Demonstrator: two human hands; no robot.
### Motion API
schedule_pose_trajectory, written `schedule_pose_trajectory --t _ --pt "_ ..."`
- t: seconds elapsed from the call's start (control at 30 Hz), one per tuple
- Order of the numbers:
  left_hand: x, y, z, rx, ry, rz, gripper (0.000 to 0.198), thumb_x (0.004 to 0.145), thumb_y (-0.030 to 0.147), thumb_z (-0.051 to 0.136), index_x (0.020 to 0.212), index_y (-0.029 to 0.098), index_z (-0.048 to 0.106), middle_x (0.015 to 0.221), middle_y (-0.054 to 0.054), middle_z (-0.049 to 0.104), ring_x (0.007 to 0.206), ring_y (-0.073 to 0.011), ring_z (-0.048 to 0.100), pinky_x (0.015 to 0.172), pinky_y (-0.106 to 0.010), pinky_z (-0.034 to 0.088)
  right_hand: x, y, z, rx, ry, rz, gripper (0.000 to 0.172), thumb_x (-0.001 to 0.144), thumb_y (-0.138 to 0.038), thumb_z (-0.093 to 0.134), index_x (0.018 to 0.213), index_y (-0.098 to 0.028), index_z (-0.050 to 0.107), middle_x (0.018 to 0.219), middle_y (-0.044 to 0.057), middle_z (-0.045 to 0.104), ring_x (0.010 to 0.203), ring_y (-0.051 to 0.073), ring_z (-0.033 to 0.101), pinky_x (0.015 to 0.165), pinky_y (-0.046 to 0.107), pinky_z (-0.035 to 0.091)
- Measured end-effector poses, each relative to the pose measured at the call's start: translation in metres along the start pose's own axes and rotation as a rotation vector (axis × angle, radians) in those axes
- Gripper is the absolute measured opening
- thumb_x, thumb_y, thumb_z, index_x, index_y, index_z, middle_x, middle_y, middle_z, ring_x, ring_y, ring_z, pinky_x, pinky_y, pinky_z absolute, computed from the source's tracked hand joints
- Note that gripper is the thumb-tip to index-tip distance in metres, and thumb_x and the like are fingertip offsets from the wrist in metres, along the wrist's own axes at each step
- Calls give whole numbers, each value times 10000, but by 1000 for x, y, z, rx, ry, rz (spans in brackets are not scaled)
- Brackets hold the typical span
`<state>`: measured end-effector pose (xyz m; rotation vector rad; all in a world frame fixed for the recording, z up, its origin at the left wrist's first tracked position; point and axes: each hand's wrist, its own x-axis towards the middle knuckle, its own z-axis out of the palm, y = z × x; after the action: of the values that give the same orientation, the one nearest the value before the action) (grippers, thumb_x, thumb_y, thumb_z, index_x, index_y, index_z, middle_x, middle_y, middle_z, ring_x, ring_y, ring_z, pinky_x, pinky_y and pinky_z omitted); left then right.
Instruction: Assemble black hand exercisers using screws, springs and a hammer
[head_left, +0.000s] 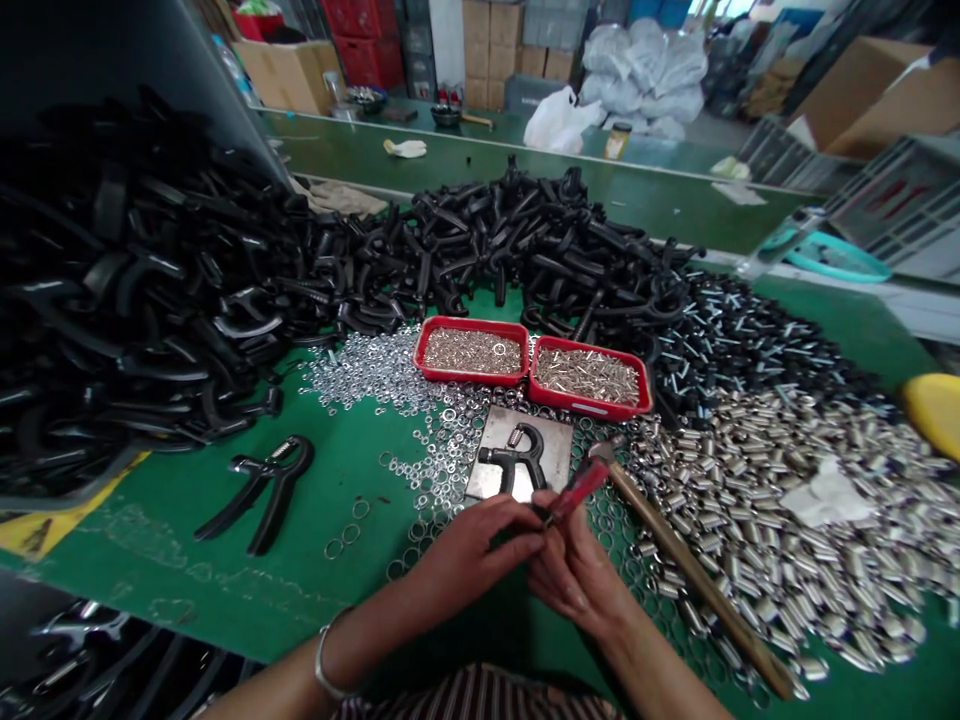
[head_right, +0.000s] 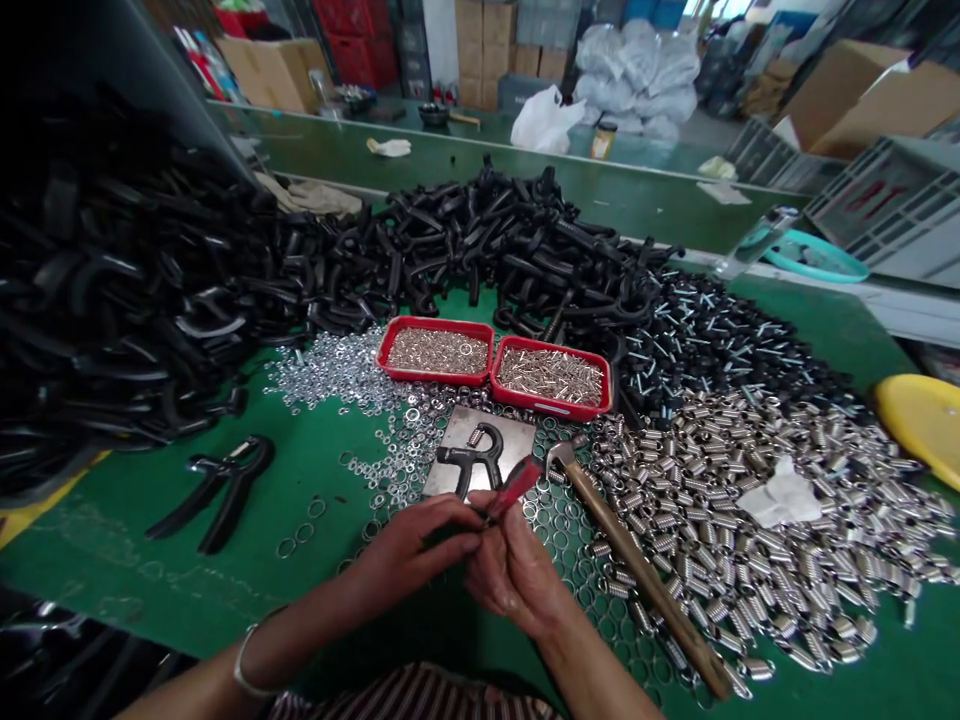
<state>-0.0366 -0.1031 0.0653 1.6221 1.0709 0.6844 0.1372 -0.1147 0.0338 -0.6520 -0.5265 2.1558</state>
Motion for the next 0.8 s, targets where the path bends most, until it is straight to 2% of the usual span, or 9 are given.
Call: schedule_pose_trajectory --t 0.1,0.17,0.23,0.37,0.43,0.57,0.63,0.73,0.8 --pt "3 -7 0 20 40 -44 198 946 383 570 944 225 690 980 -54 713 918 -202 647 866 -346 484 2 -10 -6 -276 63 32 413 946 -476 583 1268 -217 580 460 -84 541 291 57 345 339 152 279" --pt "5 -7 -2 53 11 -29 195 955 366 560 941 214 681 962 -45 706 904 -189 641 853 -336 477 2 -19 -11 -460 82 -4 381 901 -407 668 1208 -188 621 635 -23 653 385 65 479 395 173 338" --pt "6 -4 -4 86 -29 -1 174 963 338 555 963 211 674 956 -34 696 900 -175 633 831 -318 471 2 -29 -15 -558 80 -50 317 865 -383 711 1105 -179 671 801 13 686 484 73 550 481 202 415" --pt "9 0 -5 176 -63 45 149 971 307 547 985 225 671 924 -14 674 857 -155 617 773 -293 457 1 -47 -16 -590 10 -29 269 916 -391 638 1063 -169 680 778 22 683 576 127 628 604 270 499" --pt "12 -2 -6 215 -42 76 164 983 307 522 973 226 664 919 -12 666 859 -155 609 774 -296 455 5 -54 -15 -618 31 -53 256 936 -385 611 1026 -156 682 753 37 698 620 152 664 645 288 525" --pt "20 -19 -8 363 192 135 156 980 277 510 1070 215 621 1047 -43 650 1015 -197 575 924 -376 437 25 -63 -10 -665 228 -267 246 907 -393 653 1015 -173 649 862 61 737 686 174 706 664 307 576" --pt "26 -31 -8 461 300 137 276 925 287 599 1186 203 568 1181 -78 614 1151 -246 521 1021 -443 385 39 -65 -10 -688 339 -399 264 897 -413 661 1026 -186 619 888 61 738 698 177 711 643 304 590" --pt "33 -47 -7 552 303 93 515 837 305 704 1292 187 494 1302 -117 550 1249 -299 457 1067 -491 339 58 -61 -15 -720 416 -509 280 898 -456 641 999 -200 586 880 58 736 687 180 712 599 291 591" --pt "37 -53 -7 564 272 69 540 819 291 712 1299 195 484 1296 -111 548 1244 -299 461 1062 -482 343 67 -56 -18 -747 416 -509 285 901 -477 626 978 -207 580 862 54 736 671 183 711 582 293 590"
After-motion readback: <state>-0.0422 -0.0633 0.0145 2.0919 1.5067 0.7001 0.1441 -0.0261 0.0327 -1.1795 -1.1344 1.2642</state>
